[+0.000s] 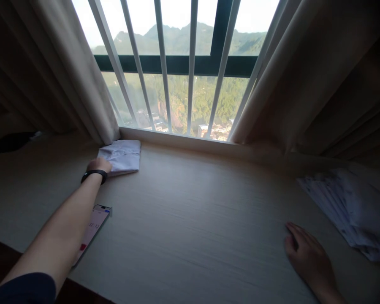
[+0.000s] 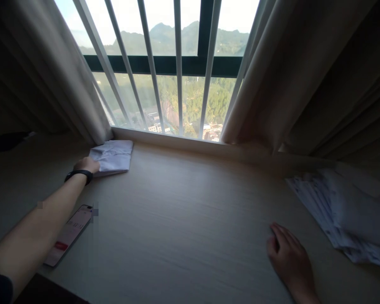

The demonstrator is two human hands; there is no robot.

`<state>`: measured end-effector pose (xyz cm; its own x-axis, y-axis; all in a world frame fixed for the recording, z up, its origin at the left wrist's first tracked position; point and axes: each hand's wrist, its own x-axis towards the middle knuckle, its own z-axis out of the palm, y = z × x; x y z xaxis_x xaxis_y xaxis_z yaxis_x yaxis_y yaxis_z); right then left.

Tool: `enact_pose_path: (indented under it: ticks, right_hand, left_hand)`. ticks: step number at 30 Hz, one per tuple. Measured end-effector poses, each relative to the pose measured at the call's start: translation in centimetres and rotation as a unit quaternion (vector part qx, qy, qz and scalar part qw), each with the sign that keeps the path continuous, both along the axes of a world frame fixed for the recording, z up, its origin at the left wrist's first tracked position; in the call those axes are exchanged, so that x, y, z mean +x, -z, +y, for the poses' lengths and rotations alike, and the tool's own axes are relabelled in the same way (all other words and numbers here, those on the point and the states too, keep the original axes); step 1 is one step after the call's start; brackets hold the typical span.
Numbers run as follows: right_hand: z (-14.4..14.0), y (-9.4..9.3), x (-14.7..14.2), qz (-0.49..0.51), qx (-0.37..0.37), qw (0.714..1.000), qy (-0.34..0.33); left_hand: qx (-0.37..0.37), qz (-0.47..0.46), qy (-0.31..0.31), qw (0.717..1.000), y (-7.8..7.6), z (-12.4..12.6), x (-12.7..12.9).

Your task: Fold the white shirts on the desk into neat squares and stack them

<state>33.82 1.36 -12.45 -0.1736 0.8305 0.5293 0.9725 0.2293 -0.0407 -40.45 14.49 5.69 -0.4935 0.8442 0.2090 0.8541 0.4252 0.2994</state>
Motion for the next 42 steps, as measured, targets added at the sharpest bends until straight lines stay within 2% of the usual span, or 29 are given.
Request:
enact_pose_path:
  ticks: [2, 4, 6, 8, 10, 12, 13, 14, 15, 16, 17, 18, 19, 22, 24, 26, 27, 29, 30, 32, 35, 37, 39, 41, 42]
  right_hand:
    - [0.0, 0.1, 0.0, 0.001, 0.008, 1.0, -0.001]
    - [0.1, 0.4, 0.2, 0.003, 0.016, 1.0, -0.004]
    - [0.2, 0.8, 0.4, 0.006, 0.018, 1.0, -0.006]
    - [0.3, 1.1, 0.5, 0.008, 0.012, 1.0, 0.003]
    - [0.4, 1.1, 0.3, 0.01, -0.002, 1.0, 0.02]
    - [0.1, 0.7, -0.2, 0.016, -0.024, 0.999, 0.033]
    - [-0.2, 0.4, -0.6, 0.021, -0.039, 0.998, 0.035]
    - [-0.6, 0.2, -0.9, 0.023, -0.057, 0.997, 0.038]
    - [-1.1, -0.1, -1.4, 0.025, -0.078, 0.996, 0.047]
    - [-1.7, -0.2, -1.8, 0.027, -0.099, 0.993, 0.059]
    - [-2.4, -0.4, -2.3, 0.027, -0.119, 0.99, 0.072]
    - [-3.1, -0.5, -2.8, 0.028, -0.136, 0.987, 0.084]
    - [-3.7, -0.5, -3.2, 0.029, -0.147, 0.984, 0.092]
    - [-5.2, -0.5, -4.1, 0.036, -0.153, 0.982, 0.1]
    - [-5.6, -0.5, -4.4, 0.047, -0.146, 0.983, 0.102]
    - [-5.5, -0.5, -4.4, 0.057, -0.139, 0.982, 0.11]
    - [-5.4, -0.5, -4.5, 0.059, -0.136, 0.982, 0.114]
    - [-5.3, -0.5, -4.5, 0.062, -0.131, 0.982, 0.12]
    - [-5.2, -0.6, -4.5, 0.062, -0.129, 0.982, 0.121]
    - [-5.4, -0.7, -4.6, 0.067, -0.13, 0.982, 0.119]
    - [-5.7, -1.7, -4.7, 0.088, -0.141, 0.979, 0.115]
    - [-5.7, -3.3, -5.0, 0.126, -0.176, 0.969, 0.118]
    - [-5.7, -6.2, -6.0, 0.181, -0.252, 0.944, 0.112]
    - [-5.9, -10.4, -8.0, 0.25, -0.329, 0.907, 0.077]
    - [-6.2, -13.1, -9.3, 0.281, -0.342, 0.896, 0.046]
  left_hand:
    - [0.02, 0.031, -0.031, 0.999, -3.5, 0.2, 1.8]
    - [0.068, 0.067, -0.022, 0.995, -8.4, 0.3, 5.1]
    - [0.168, 0.095, 0.038, 0.98, -14.3, -0.1, 9.6]
    - [0.257, 0.018, 0.105, 0.96, -20.4, -1.2, 14.4]
    - [0.277, -0.054, 0.18, 0.942, -25.6, -2.6, 18.3]
    - [0.25, -0.037, 0.23, 0.94, -29.0, -4.2, 20.3]
    - [0.233, -0.013, 0.233, 0.944, -29.8, -5.0, 20.6]
    - [0.21, 0.015, 0.225, 0.951, -29.8, -5.7, 20.5]
    - [0.178, 0.043, 0.209, 0.961, -29.1, -6.5, 20.2]
    - [0.139, 0.068, 0.192, 0.969, -27.7, -7.2, 19.8]
    - [0.085, 0.086, 0.179, 0.976, -25.7, -7.9, 19.5]
    - [0.012, 0.094, 0.178, 0.979, -23.3, -8.7, 19.3]
    - [-0.027, 0.089, 0.192, 0.977, -20.5, -9.4, 19.4]
    - [-0.114, 0.076, 0.219, 0.966, -12.0, -11.7, 20.4]
    - [-0.158, 0.071, 0.241, 0.955, -7.2, -12.8, 21.3]
    - [-0.197, 0.071, 0.252, 0.945, -3.8, -13.5, 22.0]
    - [-0.212, 0.073, 0.254, 0.941, -2.6, -13.7, 22.1]
    - [-0.228, 0.081, 0.254, 0.937, -1.3, -13.8, 22.2]
    - [-0.226, 0.085, 0.253, 0.937, -1.1, -13.8, 22.2]
    - [-0.205, 0.096, 0.252, 0.941, -1.7, -13.5, 22.3]
    - [-0.139, 0.115, 0.245, 0.953, -4.9, -12.9, 23.3]
    - [-0.055, 0.122, 0.244, 0.96, -8.4, -12.7, 24.7]
    - [0.086, 0.106, 0.272, 0.952, -12.6, -12.8, 26.8]
    - [0.18, 0.076, 0.318, 0.928, -17.0, -13.6, 29.5]
    - [0.216, 0.056, 0.339, 0.914, -19.2, -14.4, 31.0]
